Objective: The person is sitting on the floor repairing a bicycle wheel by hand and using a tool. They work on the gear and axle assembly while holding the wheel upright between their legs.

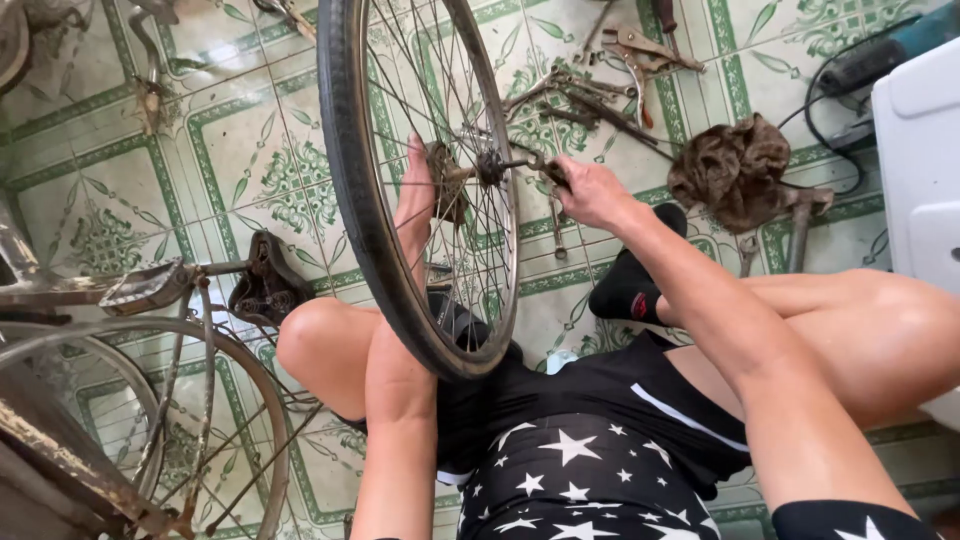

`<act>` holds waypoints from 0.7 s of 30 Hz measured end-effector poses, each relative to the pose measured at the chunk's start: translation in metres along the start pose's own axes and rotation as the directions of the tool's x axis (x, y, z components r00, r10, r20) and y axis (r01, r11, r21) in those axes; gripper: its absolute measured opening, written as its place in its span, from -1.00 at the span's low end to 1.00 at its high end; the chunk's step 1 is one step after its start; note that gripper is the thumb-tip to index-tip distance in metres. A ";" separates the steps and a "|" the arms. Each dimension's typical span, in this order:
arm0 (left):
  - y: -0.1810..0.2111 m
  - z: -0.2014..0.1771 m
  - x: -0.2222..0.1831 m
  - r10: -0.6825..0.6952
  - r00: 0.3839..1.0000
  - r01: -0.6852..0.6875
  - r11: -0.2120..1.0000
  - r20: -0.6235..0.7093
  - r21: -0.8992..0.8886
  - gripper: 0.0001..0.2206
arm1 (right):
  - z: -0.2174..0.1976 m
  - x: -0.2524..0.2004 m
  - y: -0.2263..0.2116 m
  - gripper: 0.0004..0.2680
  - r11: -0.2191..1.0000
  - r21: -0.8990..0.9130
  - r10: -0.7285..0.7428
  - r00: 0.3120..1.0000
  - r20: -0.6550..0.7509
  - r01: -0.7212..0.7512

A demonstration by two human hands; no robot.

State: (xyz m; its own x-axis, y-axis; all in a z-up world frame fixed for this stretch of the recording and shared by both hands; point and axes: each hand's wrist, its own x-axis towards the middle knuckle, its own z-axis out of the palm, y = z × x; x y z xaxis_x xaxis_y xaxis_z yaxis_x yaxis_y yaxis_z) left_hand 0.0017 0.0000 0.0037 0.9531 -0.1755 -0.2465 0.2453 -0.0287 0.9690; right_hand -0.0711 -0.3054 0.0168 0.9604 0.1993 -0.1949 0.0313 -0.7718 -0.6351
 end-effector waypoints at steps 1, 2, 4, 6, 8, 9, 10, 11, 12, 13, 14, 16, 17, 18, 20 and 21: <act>0.004 -0.001 0.000 -0.072 0.997 0.072 0.997 -0.014 0.032 -0.26 | -0.004 0.003 -0.002 -0.81 0.999 0.021 -0.041 0.999 -0.001 0.041; 0.007 -0.001 0.000 -0.142 0.989 0.144 0.988 -0.031 0.063 -0.24 | -0.008 0.005 -0.005 -0.83 0.996 0.041 -0.082 0.997 -0.003 0.082; 0.009 0.001 -0.002 -0.179 0.982 0.185 0.977 -0.065 0.110 -0.20 | -0.010 0.005 -0.014 -0.83 0.996 0.018 -0.085 0.996 -0.034 0.086; 0.012 0.004 0.007 -0.145 0.986 0.153 0.982 -0.077 0.114 -0.18 | -0.019 0.015 -0.020 -0.84 0.990 -0.044 -0.136 0.985 -0.105 0.132; 0.011 0.005 0.004 -0.088 0.994 0.093 0.992 -0.063 0.085 -0.18 | -0.017 0.016 -0.024 -0.84 0.974 -0.123 -0.209 0.961 -0.180 0.188; 0.012 0.005 0.004 -0.147 0.986 0.153 0.985 -0.071 0.085 -0.20 | -0.018 0.019 -0.024 -0.83 0.963 -0.159 -0.248 0.950 -0.190 0.220; 0.014 0.006 0.004 -0.206 0.975 0.213 0.974 -0.080 0.083 -0.21 | -0.021 0.023 -0.022 -0.82 0.948 -0.194 -0.288 0.937 -0.198 0.251; 0.016 0.009 0.004 -0.264 0.961 0.271 0.959 -0.085 0.080 -0.22 | -0.024 0.027 -0.022 -0.81 0.932 -0.231 -0.327 0.922 -0.205 0.279; 0.019 0.012 0.003 -0.265 0.957 0.277 0.954 -0.118 0.111 -0.25 | -0.025 0.030 -0.024 -0.81 0.919 -0.259 -0.350 0.919 -0.180 0.299; 0.023 0.016 0.004 -0.261 0.954 0.281 0.950 -0.150 0.138 -0.26 | -0.030 0.034 -0.024 -0.81 0.902 -0.290 -0.375 0.914 -0.154 0.321; 0.027 0.019 0.003 -0.256 0.949 0.287 0.944 -0.183 0.165 -0.24 | -0.035 0.038 -0.026 -0.81 0.883 -0.320 -0.399 0.908 -0.127 0.344; 0.037 0.021 -0.004 -0.182 0.952 0.251 0.925 -0.248 0.285 -0.31 | -0.046 0.044 -0.027 -0.82 0.816 -0.395 -0.490 0.868 -0.082 0.423; 0.042 0.022 -0.008 -0.143 0.950 0.237 0.908 -0.278 0.345 -0.32 | -0.050 0.048 -0.029 -0.82 0.777 -0.427 -0.533 0.844 -0.056 0.462; 0.047 0.025 -0.011 -0.003 0.959 0.098 0.942 -0.283 0.321 -0.39 | -0.055 0.053 -0.030 -0.82 0.751 -0.452 -0.551 0.834 -0.027 0.482; 0.056 0.028 -0.018 0.264 0.919 -0.178 0.940 -0.294 0.289 -0.51 | -0.061 0.059 -0.032 -0.80 0.703 -0.487 -0.580 0.814 0.029 0.518; 0.062 0.028 -0.018 0.158 0.937 -0.032 0.927 -0.312 0.374 -0.51 | -0.063 0.063 -0.034 -0.79 0.661 -0.522 -0.604 0.795 0.055 0.539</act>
State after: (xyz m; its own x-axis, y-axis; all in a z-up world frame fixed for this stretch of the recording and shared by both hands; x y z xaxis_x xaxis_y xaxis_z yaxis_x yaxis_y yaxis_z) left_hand -0.0054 -0.0261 0.0683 0.9870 0.1376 -0.0825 0.1305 -0.3893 0.9118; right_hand 0.0061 -0.3046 0.0736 0.7293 0.6580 0.1874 0.6826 -0.7184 -0.1344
